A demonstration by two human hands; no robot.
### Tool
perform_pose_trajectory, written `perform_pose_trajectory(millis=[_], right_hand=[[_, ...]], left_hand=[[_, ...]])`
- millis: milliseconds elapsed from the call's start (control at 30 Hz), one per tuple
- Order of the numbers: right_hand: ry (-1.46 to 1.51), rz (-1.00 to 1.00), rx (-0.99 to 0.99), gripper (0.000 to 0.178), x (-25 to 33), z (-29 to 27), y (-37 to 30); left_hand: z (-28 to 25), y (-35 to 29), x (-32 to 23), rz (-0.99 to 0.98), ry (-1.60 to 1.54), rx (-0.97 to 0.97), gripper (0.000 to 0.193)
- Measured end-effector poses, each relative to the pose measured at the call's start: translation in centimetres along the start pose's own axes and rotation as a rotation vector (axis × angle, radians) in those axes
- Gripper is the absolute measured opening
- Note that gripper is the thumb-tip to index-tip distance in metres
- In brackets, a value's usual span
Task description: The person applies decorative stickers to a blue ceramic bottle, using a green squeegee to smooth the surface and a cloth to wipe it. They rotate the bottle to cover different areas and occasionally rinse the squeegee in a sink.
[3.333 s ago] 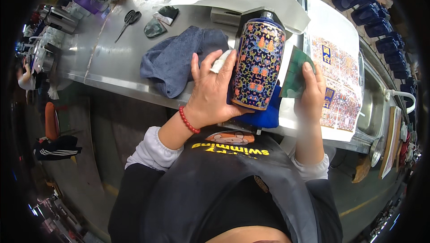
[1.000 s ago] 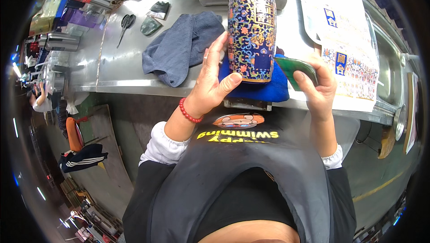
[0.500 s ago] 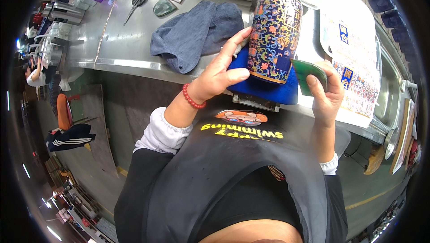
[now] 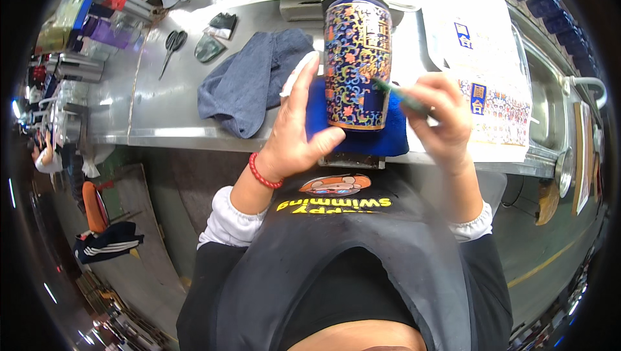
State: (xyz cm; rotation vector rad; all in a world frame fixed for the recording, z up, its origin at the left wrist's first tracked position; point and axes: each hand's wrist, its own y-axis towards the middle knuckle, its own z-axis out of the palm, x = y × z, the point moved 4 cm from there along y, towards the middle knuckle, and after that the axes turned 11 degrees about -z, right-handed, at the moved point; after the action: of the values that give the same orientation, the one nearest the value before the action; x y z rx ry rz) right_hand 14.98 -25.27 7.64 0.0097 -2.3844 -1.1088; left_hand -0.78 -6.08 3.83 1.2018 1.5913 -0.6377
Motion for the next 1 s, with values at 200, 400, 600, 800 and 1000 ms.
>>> perform_pose_trajectory(millis=[200, 400, 600, 800, 1000], right_hand=[[0.297, 0.000, 0.280, 0.034, 1.1, 0.1, 5.8], [0.012, -0.315, 0.023, 0.042, 0.6, -0.1, 7.4], [0.353, 0.387, -0.024, 0.016, -3.0, -0.8, 1.9], [0.438, 0.466, -0.246, 0.018, -4.3, -0.2, 0.8], [0.402, 0.446, -0.361, 0.019, -4.8, -0.5, -0.2]], left_hand=[[1.0, -0.2, -0.8, 0.098, 0.523, -0.085, 0.108], [0.9, -0.1, 0.9, 0.089, 0.360, -0.030, 0.109], [-0.7, 1.4, -1.9, 0.419, 0.516, -0.058, 0.089], [-2.7, 8.3, -1.9, 0.486, 0.582, 0.005, 0.071], [-2.8, 12.3, -3.4, 0.613, 0.707, 0.070, 0.059]])
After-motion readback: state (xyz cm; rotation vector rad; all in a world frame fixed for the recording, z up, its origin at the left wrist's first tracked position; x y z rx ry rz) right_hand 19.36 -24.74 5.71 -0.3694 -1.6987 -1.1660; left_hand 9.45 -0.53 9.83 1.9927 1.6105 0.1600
